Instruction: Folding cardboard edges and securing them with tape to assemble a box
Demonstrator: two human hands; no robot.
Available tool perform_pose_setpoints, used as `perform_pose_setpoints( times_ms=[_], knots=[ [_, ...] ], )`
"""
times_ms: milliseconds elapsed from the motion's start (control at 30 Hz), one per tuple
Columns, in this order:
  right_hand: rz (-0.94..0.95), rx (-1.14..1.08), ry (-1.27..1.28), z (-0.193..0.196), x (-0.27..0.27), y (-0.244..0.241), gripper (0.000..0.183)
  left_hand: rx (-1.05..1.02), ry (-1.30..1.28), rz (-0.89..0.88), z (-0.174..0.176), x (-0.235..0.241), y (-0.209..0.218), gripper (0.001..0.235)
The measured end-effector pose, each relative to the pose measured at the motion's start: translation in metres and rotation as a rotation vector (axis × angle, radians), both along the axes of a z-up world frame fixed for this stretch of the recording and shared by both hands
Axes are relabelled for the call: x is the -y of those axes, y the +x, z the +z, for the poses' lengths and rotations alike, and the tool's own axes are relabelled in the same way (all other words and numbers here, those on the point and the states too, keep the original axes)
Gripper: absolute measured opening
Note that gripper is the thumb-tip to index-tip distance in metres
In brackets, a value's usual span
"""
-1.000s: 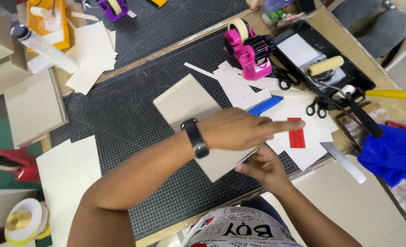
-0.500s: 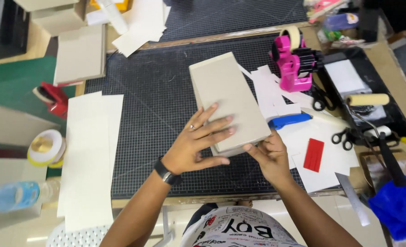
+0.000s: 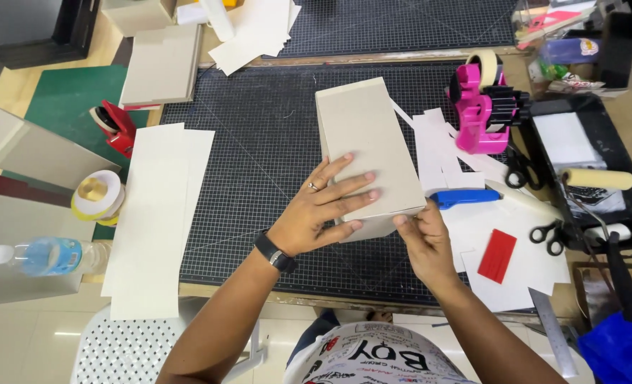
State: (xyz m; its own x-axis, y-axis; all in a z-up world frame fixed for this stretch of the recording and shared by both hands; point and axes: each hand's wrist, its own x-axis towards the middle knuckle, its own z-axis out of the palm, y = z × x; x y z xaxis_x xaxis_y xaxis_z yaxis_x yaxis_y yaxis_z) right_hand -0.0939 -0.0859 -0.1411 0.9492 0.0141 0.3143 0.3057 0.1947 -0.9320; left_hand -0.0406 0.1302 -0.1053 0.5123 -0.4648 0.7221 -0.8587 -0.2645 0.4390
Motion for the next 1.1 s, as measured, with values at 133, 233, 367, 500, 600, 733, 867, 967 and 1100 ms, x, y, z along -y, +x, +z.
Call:
perform_pose_setpoints(
  times_ms=[133,233,367,500,600,733,867,967,1100],
  knots=[
    [0.012,-0.001,-0.017,-0.002,0.000,-0.001,0.027,0.024,0.027,0.029,-0.002,-0.001,-0.001,0.036],
    [0.003,0.003,-0.028,-0.003,-0.001,-0.001,0.026,0.027,0.036,0.030,-0.002,-0.001,0.000,0.035],
    [-0.004,0.004,-0.048,0.003,-0.003,0.000,0.027,0.025,0.051,0.034,-0.004,-0.003,0.001,0.035],
    [0.001,0.012,-0.066,0.001,-0.002,-0.002,0.029,0.029,0.073,0.047,-0.004,-0.004,0.000,0.036],
    [-0.005,0.011,-0.079,-0.003,-0.001,-0.001,0.029,0.044,0.082,0.055,-0.003,-0.004,0.001,0.035],
    [-0.012,0.020,-0.096,-0.006,0.001,-0.002,0.031,0.068,0.100,0.058,-0.002,-0.004,0.002,0.035],
    [-0.008,0.050,-0.080,-0.006,0.000,-0.002,0.031,0.095,0.076,0.053,-0.002,-0.003,0.003,0.035],
    [0.002,0.029,-0.052,-0.006,0.002,-0.001,0.033,0.098,0.087,0.060,-0.002,-0.003,0.002,0.034],
    [-0.002,0.040,-0.028,-0.011,0.000,0.001,0.033,0.096,0.097,0.059,-0.002,-0.001,0.002,0.034]
  ],
)
